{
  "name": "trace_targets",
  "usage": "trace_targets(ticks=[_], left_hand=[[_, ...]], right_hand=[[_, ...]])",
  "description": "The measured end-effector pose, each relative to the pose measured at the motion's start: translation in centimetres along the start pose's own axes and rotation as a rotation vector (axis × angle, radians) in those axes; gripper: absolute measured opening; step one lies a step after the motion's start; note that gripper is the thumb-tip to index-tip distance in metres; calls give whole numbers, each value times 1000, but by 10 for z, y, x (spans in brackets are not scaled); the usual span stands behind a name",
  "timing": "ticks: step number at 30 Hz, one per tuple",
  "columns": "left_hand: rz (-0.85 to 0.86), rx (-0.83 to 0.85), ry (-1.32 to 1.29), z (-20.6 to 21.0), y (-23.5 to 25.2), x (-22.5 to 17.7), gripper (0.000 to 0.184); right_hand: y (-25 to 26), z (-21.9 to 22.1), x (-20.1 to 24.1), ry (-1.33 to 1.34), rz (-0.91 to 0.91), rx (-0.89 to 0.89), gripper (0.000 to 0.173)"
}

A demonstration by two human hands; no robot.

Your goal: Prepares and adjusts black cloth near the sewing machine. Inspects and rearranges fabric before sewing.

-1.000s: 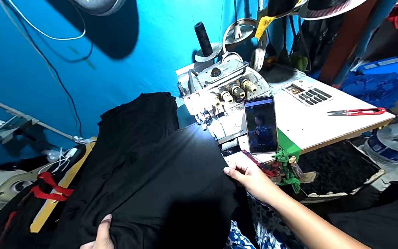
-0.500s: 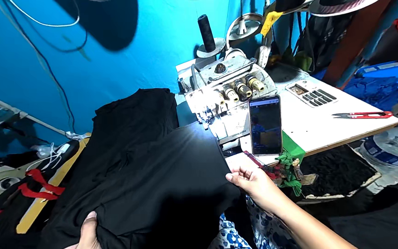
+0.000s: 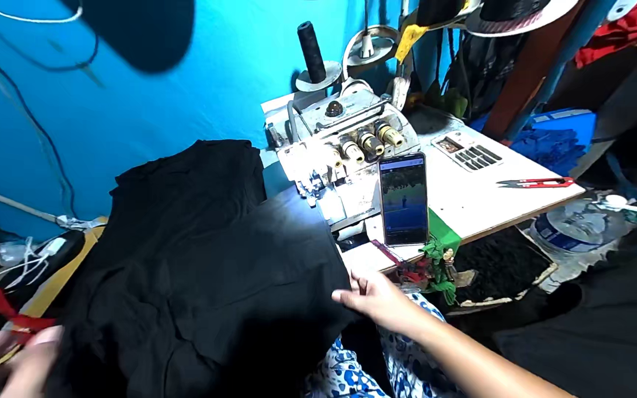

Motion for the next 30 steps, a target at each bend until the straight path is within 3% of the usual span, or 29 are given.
trace_targets(ticks=[2, 4, 7, 10, 14, 19, 25, 30], left_hand=[[185, -188, -492, 13, -41, -37, 9], [367, -53, -684, 77, -95, -67, 13], [339, 131, -647, 190, -177, -100, 25], [315, 132, -532, 243, -215, -107, 35], [321, 30, -437, 245, -218, -110, 24], [298, 7, -507, 243, -214, -103, 10], [276, 76, -492, 243, -209, -97, 14], [298, 71, -473, 224, -211, -105, 24]], right_hand=[[-13, 1, -28, 35, 37, 18, 28], [-23, 1, -46, 49, 66, -7, 24], [-35, 3, -52, 54, 80, 19, 20], [-47, 5, -51, 22, 77, 88, 20], [-58, 9, -39, -7, 63, 129, 22], [-60, 13, -42, -14, 46, 122, 24], [-61, 14, -41, -73, 67, 140, 31], [-61, 3, -45, -104, 57, -30, 24]])
Point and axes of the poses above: each hand's wrist, its own y-axis towards the middle knuckle, its own z-axis out of the palm, x = y × z, the point moved 9 cm from there along y, towards the middle knuckle, and after that the axes turned 15 degrees about y, right-handed, at the moved point
